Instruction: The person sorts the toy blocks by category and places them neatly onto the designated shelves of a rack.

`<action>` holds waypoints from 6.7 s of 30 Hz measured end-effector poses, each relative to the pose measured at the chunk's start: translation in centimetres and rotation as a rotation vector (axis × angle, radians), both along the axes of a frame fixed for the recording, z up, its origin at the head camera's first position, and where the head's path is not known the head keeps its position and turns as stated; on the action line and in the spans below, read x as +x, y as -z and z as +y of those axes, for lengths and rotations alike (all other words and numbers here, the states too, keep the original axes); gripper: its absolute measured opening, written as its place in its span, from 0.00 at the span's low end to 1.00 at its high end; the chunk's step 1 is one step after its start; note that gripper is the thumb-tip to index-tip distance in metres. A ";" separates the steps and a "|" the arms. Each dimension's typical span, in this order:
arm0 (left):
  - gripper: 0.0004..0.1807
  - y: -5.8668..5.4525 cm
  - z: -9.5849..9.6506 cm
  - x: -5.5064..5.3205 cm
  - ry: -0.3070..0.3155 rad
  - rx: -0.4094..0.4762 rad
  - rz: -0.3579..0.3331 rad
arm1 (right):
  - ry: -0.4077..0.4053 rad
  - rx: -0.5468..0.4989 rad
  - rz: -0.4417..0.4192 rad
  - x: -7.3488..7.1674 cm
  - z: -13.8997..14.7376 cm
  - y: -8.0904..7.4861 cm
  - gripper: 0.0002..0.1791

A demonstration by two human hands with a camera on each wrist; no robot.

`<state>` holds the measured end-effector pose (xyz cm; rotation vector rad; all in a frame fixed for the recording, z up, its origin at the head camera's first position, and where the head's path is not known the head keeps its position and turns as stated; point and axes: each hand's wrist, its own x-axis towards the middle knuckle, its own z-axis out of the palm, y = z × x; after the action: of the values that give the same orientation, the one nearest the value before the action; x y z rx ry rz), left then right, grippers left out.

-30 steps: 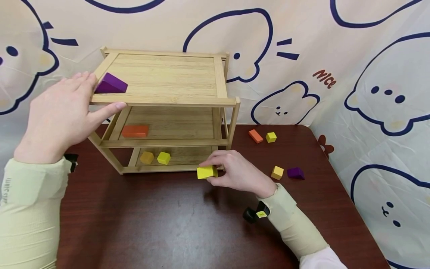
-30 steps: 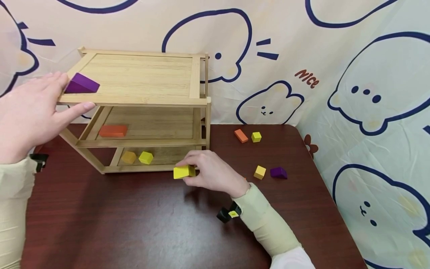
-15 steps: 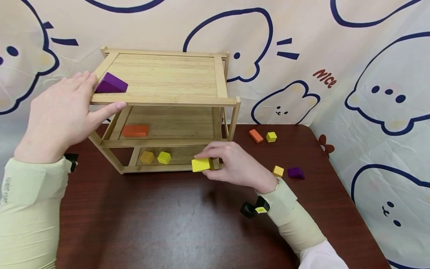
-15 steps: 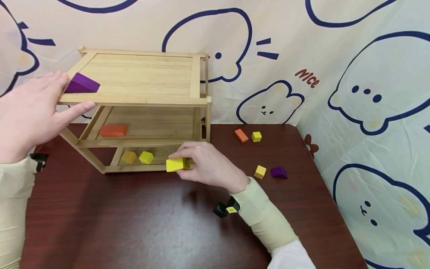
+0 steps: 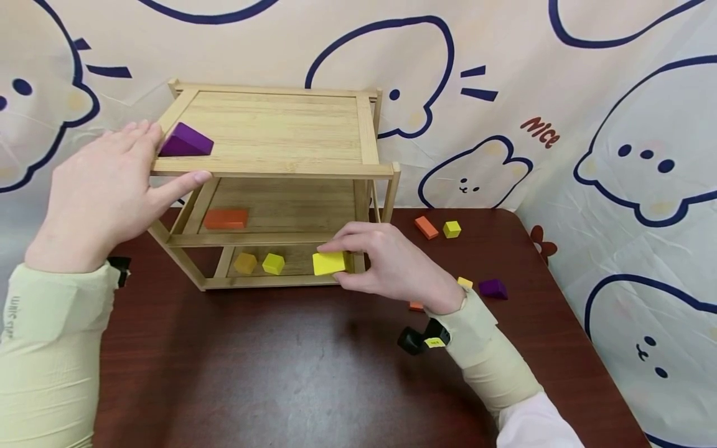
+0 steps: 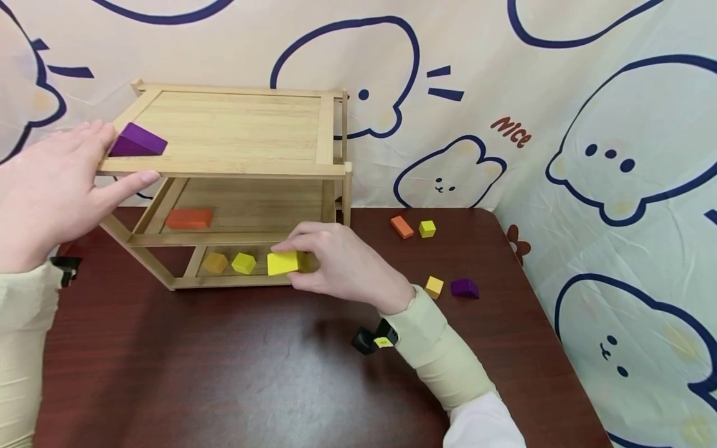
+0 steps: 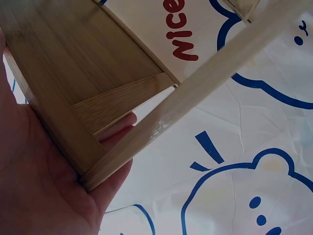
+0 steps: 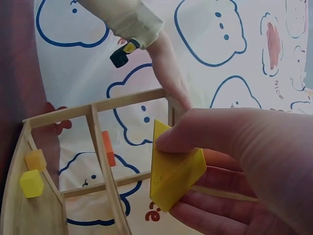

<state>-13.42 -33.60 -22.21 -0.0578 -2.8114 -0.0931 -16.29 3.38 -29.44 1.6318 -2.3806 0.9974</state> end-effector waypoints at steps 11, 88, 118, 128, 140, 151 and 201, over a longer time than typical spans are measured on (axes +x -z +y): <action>0.54 0.0 0.3 -0.2 0.016 0.002 -0.003 | -0.002 -0.062 0.055 0.0 -0.3 -2.2 0.20; 0.53 0.0 0.5 0.0 -0.006 -0.001 0.007 | 0.147 0.408 0.031 -7.8 -13.6 -14.6 0.15; 0.54 0.4 0.3 -0.3 -0.005 0.009 -0.019 | 0.175 0.290 0.037 -6.9 -12.2 -15.2 0.23; 0.55 0.5 0.3 -0.3 -0.029 0.005 -0.040 | 0.179 0.158 0.107 -5.1 -9.6 -16.5 0.25; 0.55 0.4 0.3 -0.2 -0.019 0.007 -0.025 | 0.121 -0.006 0.215 -3.7 -6.1 -15.6 0.26; 0.55 0.5 0.3 -0.3 -0.030 0.005 -0.028 | 0.025 -0.129 0.298 -2.5 -3.7 -13.7 0.25; 0.55 0.3 0.0 -0.3 0.016 -0.021 -0.010 | -0.037 -0.124 0.240 -0.7 0.7 -7.4 0.24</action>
<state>-13.72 -33.56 -22.50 -0.0844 -2.8222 -0.0677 -16.98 4.05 -22.00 1.6528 -2.0991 0.8796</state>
